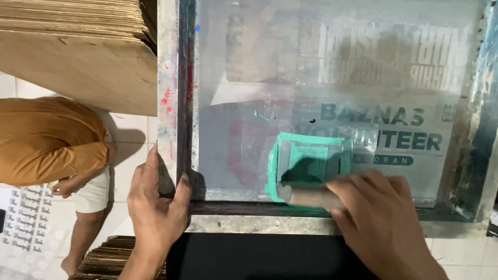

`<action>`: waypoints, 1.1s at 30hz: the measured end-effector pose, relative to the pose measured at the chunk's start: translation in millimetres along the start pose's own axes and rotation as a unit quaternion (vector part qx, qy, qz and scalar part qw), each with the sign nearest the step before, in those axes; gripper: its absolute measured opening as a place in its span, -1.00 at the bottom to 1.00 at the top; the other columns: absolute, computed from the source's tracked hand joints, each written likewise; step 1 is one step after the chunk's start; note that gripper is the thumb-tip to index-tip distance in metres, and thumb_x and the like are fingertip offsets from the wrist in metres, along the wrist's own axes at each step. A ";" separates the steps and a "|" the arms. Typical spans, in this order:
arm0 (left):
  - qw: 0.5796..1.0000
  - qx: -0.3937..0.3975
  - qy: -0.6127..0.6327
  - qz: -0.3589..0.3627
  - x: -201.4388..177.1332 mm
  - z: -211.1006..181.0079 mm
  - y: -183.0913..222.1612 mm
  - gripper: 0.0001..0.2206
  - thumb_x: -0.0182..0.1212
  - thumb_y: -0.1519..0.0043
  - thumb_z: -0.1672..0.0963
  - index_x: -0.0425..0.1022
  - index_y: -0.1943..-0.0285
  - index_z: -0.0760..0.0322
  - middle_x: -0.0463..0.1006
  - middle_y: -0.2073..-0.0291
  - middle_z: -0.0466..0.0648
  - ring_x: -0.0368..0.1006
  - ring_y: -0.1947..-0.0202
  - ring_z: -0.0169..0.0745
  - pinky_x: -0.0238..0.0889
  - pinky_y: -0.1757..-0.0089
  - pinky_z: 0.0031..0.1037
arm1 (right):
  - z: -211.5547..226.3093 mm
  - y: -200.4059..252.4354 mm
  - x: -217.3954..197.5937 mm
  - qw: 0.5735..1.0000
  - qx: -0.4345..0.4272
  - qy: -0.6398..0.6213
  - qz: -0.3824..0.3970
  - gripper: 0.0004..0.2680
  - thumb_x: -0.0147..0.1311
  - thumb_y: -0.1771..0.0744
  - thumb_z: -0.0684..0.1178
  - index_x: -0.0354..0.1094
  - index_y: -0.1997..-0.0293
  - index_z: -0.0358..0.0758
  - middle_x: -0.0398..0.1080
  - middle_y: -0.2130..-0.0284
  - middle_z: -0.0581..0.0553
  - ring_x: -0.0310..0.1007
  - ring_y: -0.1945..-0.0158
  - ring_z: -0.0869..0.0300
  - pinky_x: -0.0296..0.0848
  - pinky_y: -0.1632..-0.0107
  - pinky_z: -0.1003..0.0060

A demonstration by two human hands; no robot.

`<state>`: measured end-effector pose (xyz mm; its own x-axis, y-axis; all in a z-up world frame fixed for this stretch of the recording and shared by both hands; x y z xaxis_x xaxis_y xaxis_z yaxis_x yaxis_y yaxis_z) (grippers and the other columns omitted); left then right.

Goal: Screen printing a logo onto a black t-shirt using a manual screen and squeegee

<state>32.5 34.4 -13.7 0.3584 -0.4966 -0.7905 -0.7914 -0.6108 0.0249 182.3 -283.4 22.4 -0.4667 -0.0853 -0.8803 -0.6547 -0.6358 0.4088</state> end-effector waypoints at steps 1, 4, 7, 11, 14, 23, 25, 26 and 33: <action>1.000 0.000 -0.001 0.000 -0.4 -0.1 1.6 -0.35 0.21 -0.18 0.09 0.23 -0.51 0.40 0.48 0.15 0.17 0.41 0.12 0.13 0.31 0.08 -0.16 | 1.4 -12.1 -10.9 1.000 0.000 -0.001 0.000 -0.70 0.19 -0.23 0.04 0.40 -0.07 0.08 0.53 0.06 0.16 0.39 -0.07 0.07 0.24 -0.04 -0.10; 1.000 -0.018 -0.008 0.002 -1.2 -1.7 0.8 -0.33 0.23 -0.16 0.11 0.25 -0.52 0.38 0.46 0.21 0.12 0.40 0.18 0.06 0.32 0.12 -0.21 | 2.4 -44.2 -48.5 0.992 -0.062 0.016 -0.109 -0.80 0.13 -0.28 0.05 0.42 0.04 0.01 0.55 0.16 0.11 0.38 0.09 0.04 0.19 0.09 0.00; 0.999 -0.043 -0.008 0.007 -1.9 -2.0 0.5 -0.33 0.20 -0.15 0.10 0.26 -0.52 0.32 0.46 0.20 0.13 0.42 0.20 0.07 0.31 0.13 -0.18 | -4.2 -58.1 -55.1 0.993 -0.059 0.020 -0.096 -0.71 0.13 -0.32 0.15 0.42 -0.11 -0.06 0.52 0.12 0.07 0.34 -0.03 0.04 0.12 -0.05 -0.04; 1.000 -0.027 0.005 0.004 0.1 1.4 1.3 -0.34 0.21 -0.17 0.09 0.24 -0.52 0.36 0.46 0.17 0.13 0.42 0.16 0.05 0.31 0.09 -0.21 | 26.9 -15.0 -25.2 0.983 -0.061 0.050 -0.165 -0.66 0.21 -0.20 -0.12 0.44 -0.09 -0.10 0.47 -0.04 0.04 0.35 0.00 -0.01 0.29 0.06 -0.06; 1.000 -0.021 0.014 -0.001 1.3 4.1 0.8 -0.34 0.23 -0.18 0.10 0.23 -0.52 0.36 0.44 0.18 0.11 0.40 0.21 0.02 0.32 0.11 -0.21 | 32.3 12.8 -2.8 0.976 -0.035 0.093 -0.194 -0.61 0.23 -0.17 -0.11 0.45 -0.13 0.06 0.42 -0.12 0.21 0.34 -0.03 0.04 0.27 0.05 0.00; 0.999 -0.044 0.017 0.014 1.4 2.2 1.4 -0.33 0.24 -0.18 0.11 0.22 -0.54 0.31 0.43 0.21 0.09 0.41 0.27 0.00 0.33 0.15 -0.23 | 25.8 -25.9 -39.4 0.967 -0.055 0.110 -0.223 -0.58 0.16 -0.10 -0.26 0.51 -0.02 0.02 0.51 0.02 0.19 0.32 0.02 0.05 0.18 0.10 0.04; 0.998 -0.055 0.009 0.020 0.7 4.5 5.1 -0.32 0.24 -0.18 0.11 0.20 -0.55 0.31 0.41 0.26 0.07 0.40 0.30 0.01 0.32 0.18 -0.22 | 34.3 -16.4 -33.2 0.966 -0.064 0.118 -0.223 -0.58 0.12 -0.12 -0.34 0.54 -0.01 0.00 0.51 0.04 0.15 0.33 0.03 0.05 0.20 0.09 0.05; 0.998 -0.052 0.016 0.013 1.1 4.0 4.6 -0.33 0.25 -0.17 0.13 0.21 -0.54 0.33 0.41 0.25 0.07 0.40 0.28 0.00 0.32 0.16 -0.23 | 35.3 -11.8 -28.4 0.975 -0.046 0.094 -0.197 -0.65 0.13 -0.18 -0.29 0.54 -0.01 0.00 0.51 0.03 0.12 0.35 0.02 0.01 0.21 0.08 0.00; 0.998 -0.036 0.043 0.001 -0.9 -1.4 0.9 -0.35 0.22 -0.16 0.14 0.23 -0.51 0.35 0.49 0.10 0.18 0.49 0.14 0.07 0.35 0.06 -0.23 | 50.6 38.0 10.5 0.973 0.009 0.105 -0.204 -0.81 0.21 -0.28 -0.09 0.57 0.06 0.12 0.53 0.03 0.21 0.41 -0.06 0.10 0.31 0.03 0.00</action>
<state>32.2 33.4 -12.1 0.4004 -0.5479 -0.7345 -0.7562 -0.6503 0.0729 122.4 -269.7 40.9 -0.0358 0.0158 -0.9992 -0.7720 -0.6354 0.0176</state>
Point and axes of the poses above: each hand's wrist, its own y-axis away from the middle knuckle, its own x-axis out of the palm, z = x × y, the point moved 5 cm from there along -y, towards the middle knuckle
